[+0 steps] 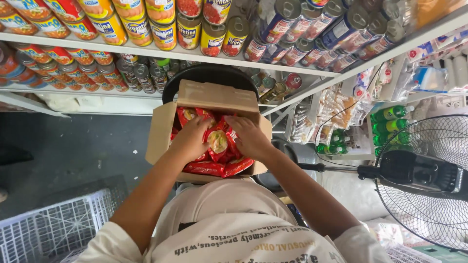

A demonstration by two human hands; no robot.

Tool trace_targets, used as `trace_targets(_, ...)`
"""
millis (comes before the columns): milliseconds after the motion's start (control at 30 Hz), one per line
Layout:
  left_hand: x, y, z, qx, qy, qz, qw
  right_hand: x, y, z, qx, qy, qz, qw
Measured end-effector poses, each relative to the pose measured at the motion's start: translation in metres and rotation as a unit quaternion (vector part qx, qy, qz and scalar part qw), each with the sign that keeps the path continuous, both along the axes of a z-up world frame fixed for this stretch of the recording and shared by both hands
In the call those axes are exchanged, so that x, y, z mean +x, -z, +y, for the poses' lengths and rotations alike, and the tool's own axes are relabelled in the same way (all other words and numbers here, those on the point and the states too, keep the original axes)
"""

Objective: The person is stocking packets of instant noodles onto a grocery store shelf from a cardboard box.

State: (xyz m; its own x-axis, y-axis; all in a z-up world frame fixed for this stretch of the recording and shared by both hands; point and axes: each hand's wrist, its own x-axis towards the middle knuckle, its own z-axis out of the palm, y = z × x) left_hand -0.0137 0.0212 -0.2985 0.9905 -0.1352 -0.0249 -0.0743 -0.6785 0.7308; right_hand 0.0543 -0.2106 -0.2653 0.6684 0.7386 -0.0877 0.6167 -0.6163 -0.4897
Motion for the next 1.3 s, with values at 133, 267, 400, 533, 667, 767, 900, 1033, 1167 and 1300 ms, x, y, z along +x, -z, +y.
trace_targets(133,-0.008,0.018,0.002,0.096,-0.02,0.028,0.995,-0.013,0.011,0.008,-0.085,-0.021,-0.026,0.996)
trace_targets(267,-0.011,-0.022,0.0,0.254,-0.014,0.187,0.949,-0.021,0.005,0.02,-0.118,-0.052,-0.019,0.991)
trace_targets(400,-0.006,-0.029,0.009,0.227,0.023,0.112,0.967,-0.019,-0.004,0.026,0.022,-0.027,0.087,0.996)
trace_targets(533,-0.001,-0.048,0.013,0.098,0.025,0.014,0.995,-0.005,0.017,0.015,0.109,0.054,0.235,0.964)
trace_targets(667,0.007,-0.061,0.018,-0.12,-0.036,0.017,0.992,-0.004,-0.008,0.023,0.274,0.196,0.376,0.863)
trace_targets(767,0.008,-0.053,0.021,-0.374,-0.071,0.1,0.919,-0.012,-0.045,0.033,0.333,0.29,0.355,0.824)
trace_targets(900,0.006,-0.055,0.023,-0.549,-0.145,0.2,0.798,-0.002,-0.042,0.017,0.283,0.352,0.26,0.854)
trace_targets(1033,0.009,-0.062,0.022,-0.518,-0.18,0.155,0.821,0.007,-0.07,0.008,0.315,0.272,0.184,0.891)
trace_targets(1167,0.018,-0.052,0.018,-0.674,-0.178,0.191,0.691,0.008,-0.129,0.018,0.25,0.053,-0.132,0.958)
trace_targets(1300,0.027,-0.058,0.005,-0.659,-0.137,0.227,0.704,0.009,-0.134,0.017,0.238,-0.05,-0.093,0.966)
